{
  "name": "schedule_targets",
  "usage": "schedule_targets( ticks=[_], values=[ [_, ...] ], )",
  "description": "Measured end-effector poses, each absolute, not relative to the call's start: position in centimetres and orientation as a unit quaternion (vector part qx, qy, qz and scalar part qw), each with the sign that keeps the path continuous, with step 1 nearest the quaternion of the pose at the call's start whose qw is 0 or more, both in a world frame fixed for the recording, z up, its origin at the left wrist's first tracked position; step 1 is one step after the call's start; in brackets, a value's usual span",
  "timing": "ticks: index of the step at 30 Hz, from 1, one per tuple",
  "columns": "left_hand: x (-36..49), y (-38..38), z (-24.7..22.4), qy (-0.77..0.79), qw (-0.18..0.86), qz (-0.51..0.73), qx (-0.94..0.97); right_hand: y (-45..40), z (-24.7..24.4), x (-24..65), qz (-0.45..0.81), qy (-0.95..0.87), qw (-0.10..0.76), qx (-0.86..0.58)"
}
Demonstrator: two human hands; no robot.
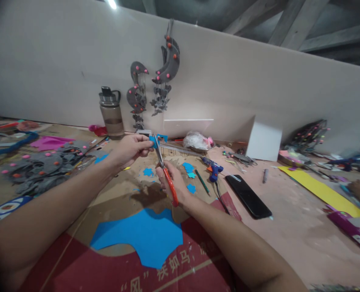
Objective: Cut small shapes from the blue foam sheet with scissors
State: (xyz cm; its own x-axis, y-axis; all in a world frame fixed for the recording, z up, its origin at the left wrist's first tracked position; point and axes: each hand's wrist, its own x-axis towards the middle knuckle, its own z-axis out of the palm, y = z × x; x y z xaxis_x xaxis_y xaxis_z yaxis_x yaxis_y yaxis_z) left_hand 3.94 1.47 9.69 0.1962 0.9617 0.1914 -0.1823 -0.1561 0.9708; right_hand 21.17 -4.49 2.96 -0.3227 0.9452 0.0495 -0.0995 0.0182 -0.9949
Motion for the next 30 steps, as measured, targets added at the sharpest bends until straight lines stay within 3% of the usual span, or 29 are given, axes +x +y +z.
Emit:
schedule_targets(
  ticks=[30],
  values=[
    [4.86,0.81,9.12,0.352,0.571,0.518,0.530,-5.09,3.08,20.81,0.636,-0.494,0.476,-0.353]
  ],
)
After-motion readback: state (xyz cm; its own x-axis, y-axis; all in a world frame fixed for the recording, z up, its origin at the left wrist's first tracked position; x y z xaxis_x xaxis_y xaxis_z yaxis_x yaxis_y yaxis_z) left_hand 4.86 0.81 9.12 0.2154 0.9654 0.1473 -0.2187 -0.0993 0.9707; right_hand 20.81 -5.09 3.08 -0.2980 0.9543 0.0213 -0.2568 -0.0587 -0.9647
